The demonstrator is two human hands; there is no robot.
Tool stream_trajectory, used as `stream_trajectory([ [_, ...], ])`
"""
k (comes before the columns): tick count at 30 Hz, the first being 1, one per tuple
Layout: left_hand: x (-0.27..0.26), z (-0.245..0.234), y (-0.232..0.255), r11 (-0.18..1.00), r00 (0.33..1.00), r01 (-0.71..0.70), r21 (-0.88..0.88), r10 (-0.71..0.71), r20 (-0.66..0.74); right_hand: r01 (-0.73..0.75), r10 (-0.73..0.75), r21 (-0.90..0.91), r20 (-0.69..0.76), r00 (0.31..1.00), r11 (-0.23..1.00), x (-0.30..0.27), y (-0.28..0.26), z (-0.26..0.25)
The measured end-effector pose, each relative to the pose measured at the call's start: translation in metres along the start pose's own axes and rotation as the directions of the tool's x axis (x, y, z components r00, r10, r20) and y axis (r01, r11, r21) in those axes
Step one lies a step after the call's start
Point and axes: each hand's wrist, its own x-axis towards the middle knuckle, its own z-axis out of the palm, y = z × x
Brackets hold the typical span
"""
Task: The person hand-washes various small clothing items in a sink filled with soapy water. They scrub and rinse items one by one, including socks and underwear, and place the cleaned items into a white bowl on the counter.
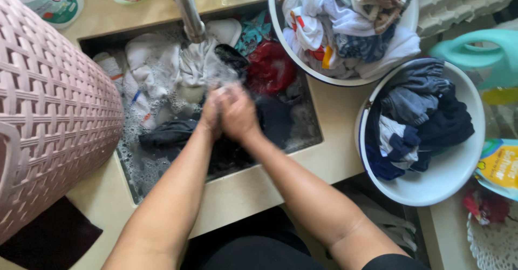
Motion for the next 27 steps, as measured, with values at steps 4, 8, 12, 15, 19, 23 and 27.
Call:
stream_trajectory([
  [4,-0.024,0.03,0.032,0.991,0.975,-0.068,0.119,0.041,0.22,0.156,-0.14,-0.202,0.095,0.986,0.967,-0.001,-0.078,-0.036],
  [8,-0.013,0.051,0.025,0.867,0.983,-0.117,0.484,0.17,-0.067,0.041,-0.093,-0.223,-0.229,0.969,0.974,0.043,-0.051,-0.029],
  [12,-0.003,0.044,0.044,0.921,0.891,0.33,-0.208,-0.231,0.391,0.422,-0.424,-0.127,0.014,0.906,0.898,0.013,-0.027,-0.015],
  [15,-0.008,0.072,0.033,0.941,0.947,0.215,0.259,-0.136,-0.292,0.246,-0.253,-0.097,-0.071,0.965,0.964,0.048,0.007,-0.026],
  [19,-0.008,0.098,0.043,0.955,0.979,0.135,0.264,-0.087,-0.187,0.241,-0.234,0.001,-0.23,0.945,0.97,0.012,0.005,-0.014],
  [23,-0.024,0.115,0.064,0.703,0.887,0.451,0.55,-0.286,-0.362,0.408,-0.377,-0.167,0.186,0.907,0.898,0.013,0.04,-0.057],
  [27,-0.043,0.087,0.101,0.764,0.958,0.283,0.579,-0.195,-0.211,-0.016,0.038,-0.214,0.102,0.994,0.977,0.036,0.089,-0.09],
])
